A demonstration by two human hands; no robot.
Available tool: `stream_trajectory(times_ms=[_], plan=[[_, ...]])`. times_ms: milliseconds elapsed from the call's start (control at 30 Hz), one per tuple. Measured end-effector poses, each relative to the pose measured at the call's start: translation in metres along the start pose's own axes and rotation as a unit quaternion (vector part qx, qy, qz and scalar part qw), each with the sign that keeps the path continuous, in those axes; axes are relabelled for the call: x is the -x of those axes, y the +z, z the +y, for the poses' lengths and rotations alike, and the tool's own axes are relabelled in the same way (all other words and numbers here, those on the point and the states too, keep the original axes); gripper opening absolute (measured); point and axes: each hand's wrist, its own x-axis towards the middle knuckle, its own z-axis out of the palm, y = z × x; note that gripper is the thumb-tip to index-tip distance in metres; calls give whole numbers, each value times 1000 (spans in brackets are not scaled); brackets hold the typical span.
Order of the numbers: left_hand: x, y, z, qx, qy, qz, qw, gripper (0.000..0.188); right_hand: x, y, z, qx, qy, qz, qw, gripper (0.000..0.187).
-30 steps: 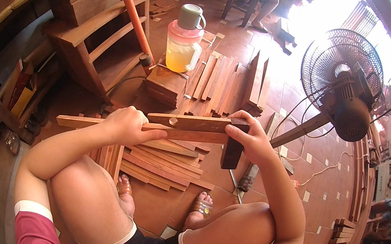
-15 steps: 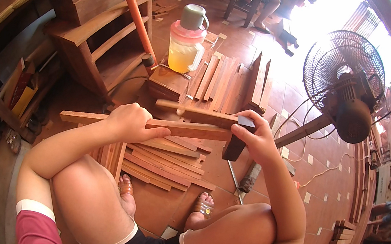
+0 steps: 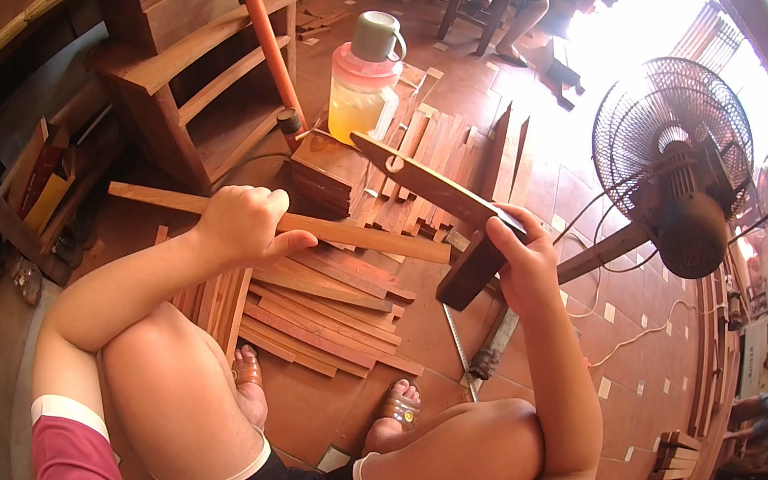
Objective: The person sits on the floor and uses a hand plane to smooth the edges of thin wooden strips. They repeatedly pick up strips, plane them, and place them back on the floor.
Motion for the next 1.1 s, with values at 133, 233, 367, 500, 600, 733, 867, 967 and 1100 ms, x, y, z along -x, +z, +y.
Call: stream_trajectory(times_ms=[133, 233, 367, 500, 600, 733, 867, 967, 1100], plan=[[-3, -2, 5, -61, 59, 72, 994, 73, 2, -1, 1, 48, 27, -48, 997, 38], [-4, -5, 7, -74, 82, 111, 988, 71, 5, 4, 5, 76, 44, -66, 994, 41], [-5, -10, 7, -84, 93, 134, 983, 70, 4, 0, 8, 93, 51, -89, 990, 46], [-5, -12, 9, -91, 89, 140, 982, 71, 5, 0, 8, 79, 49, -103, 990, 48], [-6, -12, 9, -92, 87, 147, 981, 71, 6, 0, 7, 62, 51, -111, 991, 48], [-6, -12, 9, -92, 84, 161, 979, 70, 5, 1, 6, 73, 54, -124, 988, 47], [-6, -12, 8, -83, 82, 170, 978, 69, 3, -3, 11, 110, 53, -125, 985, 46], [-6, -11, 7, -79, 79, 173, 978, 69, 3, -2, 10, 148, 50, -132, 979, 44], [-4, -9, 10, -67, 56, 151, 985, 69, 3, 2, 8, 224, 43, -151, 962, 38]])
